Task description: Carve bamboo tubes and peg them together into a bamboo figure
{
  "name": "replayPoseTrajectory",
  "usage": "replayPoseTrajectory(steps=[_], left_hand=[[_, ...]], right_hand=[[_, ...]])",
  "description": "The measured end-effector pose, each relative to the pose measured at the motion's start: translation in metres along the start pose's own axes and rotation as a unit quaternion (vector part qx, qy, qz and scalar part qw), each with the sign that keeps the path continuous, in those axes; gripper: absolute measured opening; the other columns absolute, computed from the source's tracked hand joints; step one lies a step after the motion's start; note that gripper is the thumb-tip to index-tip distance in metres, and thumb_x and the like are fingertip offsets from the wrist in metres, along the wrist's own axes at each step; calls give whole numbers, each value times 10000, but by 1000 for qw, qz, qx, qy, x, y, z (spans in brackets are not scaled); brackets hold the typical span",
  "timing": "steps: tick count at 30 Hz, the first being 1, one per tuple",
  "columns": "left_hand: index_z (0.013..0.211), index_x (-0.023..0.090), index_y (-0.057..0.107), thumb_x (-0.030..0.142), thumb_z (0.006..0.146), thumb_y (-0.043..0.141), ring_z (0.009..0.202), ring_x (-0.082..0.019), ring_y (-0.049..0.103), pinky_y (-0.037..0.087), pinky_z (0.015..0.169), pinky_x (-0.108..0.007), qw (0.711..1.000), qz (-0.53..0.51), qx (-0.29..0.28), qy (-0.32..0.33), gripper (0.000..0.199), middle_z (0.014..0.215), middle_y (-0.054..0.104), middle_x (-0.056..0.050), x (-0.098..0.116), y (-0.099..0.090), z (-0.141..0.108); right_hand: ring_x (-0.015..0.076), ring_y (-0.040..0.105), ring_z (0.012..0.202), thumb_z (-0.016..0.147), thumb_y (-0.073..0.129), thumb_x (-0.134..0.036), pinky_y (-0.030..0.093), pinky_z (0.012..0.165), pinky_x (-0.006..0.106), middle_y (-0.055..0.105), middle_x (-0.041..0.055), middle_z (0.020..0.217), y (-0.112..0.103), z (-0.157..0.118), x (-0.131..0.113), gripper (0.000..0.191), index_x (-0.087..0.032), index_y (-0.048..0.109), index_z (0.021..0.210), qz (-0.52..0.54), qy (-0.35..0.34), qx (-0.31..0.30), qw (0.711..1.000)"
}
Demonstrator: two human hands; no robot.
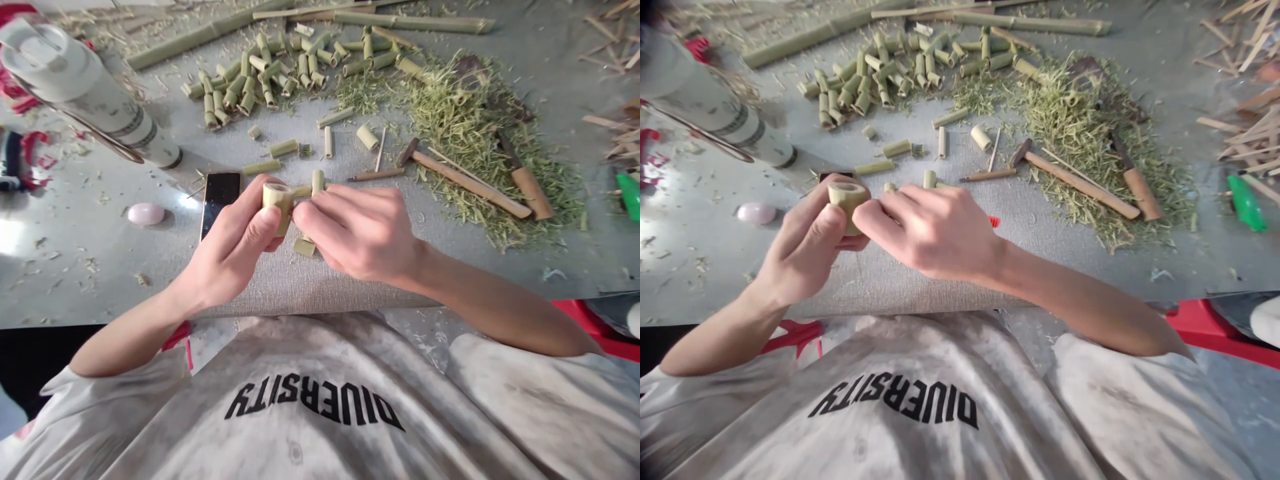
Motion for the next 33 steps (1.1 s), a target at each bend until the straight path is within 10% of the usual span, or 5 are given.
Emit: replayPoseTrajectory(steps=[8,14,20,26,33], left_hand=[[1079,278,549,659,1161,504,588,-169,507,450,541,-343,965,110,17,237,393,786,606,-5,-24,-2,13],[1230,264,559,498,1224,419,558,-135,506,443,479,-289,996,48,6,69,273,819,545,14,-10,-1,2],[1035,260,533,724,1133,530,606,-156,543,457,542,-333,979,78,14,186,474,817,633,-18,-24,-2,9],[1189,244,563,515,1232,423,583,-118,480,432,490,-286,999,2,-30,23,308,794,520,24,-13,3,-1],[1030,264,539,725,1125,543,589,-152,539,458,549,-333,980,80,12,180,471,812,630,-13,-25,-3,3]], right_hand=[[117,427,508,1145,532,-503,370,482,263,582,-26,662,31,-4,15,359,-252,530,888,409,217,-182,868],[148,415,678,1099,598,-356,338,603,274,482,-3,701,8,1,6,331,-243,499,804,47,6,8,999],[123,436,518,1136,514,-467,363,492,261,577,-25,660,29,-5,13,333,-248,534,886,374,193,-176,890],[154,339,668,1081,595,-331,287,612,294,392,-16,687,12,-3,13,332,-249,455,791,72,12,-7,997],[127,415,533,1171,425,-442,373,508,262,546,-32,685,36,-8,13,321,-256,510,923,352,186,-139,907]])
Point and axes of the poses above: each hand's wrist, its own z-axis towards the middle knuckle, its own y-axis out of the palm, x = y × z, the point moved 4 cm from there along z, towards the middle knuckle
